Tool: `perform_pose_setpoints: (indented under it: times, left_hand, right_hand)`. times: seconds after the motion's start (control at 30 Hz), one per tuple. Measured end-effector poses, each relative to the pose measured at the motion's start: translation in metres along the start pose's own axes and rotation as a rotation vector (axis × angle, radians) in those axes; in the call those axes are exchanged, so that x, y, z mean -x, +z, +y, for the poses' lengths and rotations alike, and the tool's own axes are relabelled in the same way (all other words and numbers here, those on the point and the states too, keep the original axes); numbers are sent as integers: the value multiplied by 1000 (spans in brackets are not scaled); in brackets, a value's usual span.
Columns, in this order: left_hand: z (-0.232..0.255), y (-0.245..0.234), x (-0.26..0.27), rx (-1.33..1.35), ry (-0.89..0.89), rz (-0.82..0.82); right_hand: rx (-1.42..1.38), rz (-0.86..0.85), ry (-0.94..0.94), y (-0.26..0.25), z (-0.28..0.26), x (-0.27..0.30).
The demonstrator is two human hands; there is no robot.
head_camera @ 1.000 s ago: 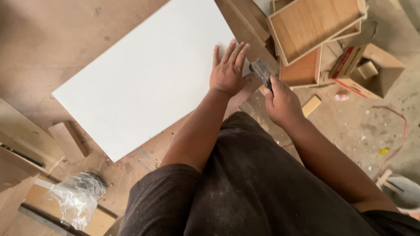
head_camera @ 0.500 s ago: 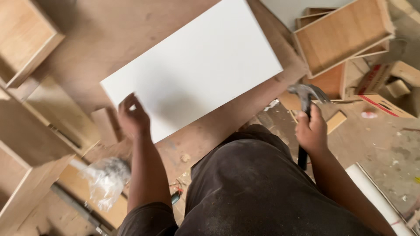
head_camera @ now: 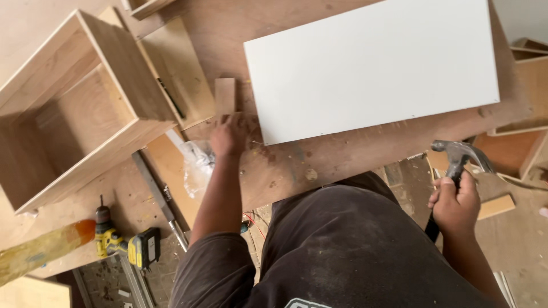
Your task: The person hammers nails into a white rectangular board placed on a workbench. They repeatedly pick up nails and drive them into the board using a hammer, working along the edges and corners.
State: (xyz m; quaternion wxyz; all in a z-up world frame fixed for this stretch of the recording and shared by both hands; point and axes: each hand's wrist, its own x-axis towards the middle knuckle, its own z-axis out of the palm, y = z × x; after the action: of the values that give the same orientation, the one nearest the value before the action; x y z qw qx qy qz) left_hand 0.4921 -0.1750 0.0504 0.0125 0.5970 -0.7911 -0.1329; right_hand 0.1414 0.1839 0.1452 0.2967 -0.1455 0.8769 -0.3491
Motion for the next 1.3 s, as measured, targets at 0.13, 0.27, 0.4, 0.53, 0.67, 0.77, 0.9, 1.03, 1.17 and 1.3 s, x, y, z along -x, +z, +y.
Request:
perform_pose_setpoints:
  times: [0.13,0.27,0.4,0.53,0.67,0.77,0.9,1.03,1.17,1.3]
  left_hand:
    - [2,20,1,-6,139,46]
    - [9,27,-25,15,46,67]
    - [47,-5,-54,-16,-192,-189]
    - [48,6,-62,-71,-202,-182]
    - [25,43,-62,-137,-159,-120]
    - [33,31,-54,-56,-223,-2]
    - [73,-3,-29,415,-536,91]
    - [81,41,-20,-1142,399,-508]
    - [139,12,-21,477,-474,-31]
    - [177,-5,-75,450,-327,-36]
  right_hand:
    - [-17,13,-20,7,1,5]
    - [-36,21,68,4,-5,7]
    - [33,79,139,-5,23,-16]
    - [48,99,149,-32,5,-37]
    - [-65,146,21,-46,18,-81]
    - [-159,173,-123,-56,16,-121]
    - [-29,181,-262,-66,20,-190]
    - [-34,54,-249,-63,5,-242]
    - [268,-32,-88,-70,-19,-238]
    - [279,-166,135,-92,-34,-182]
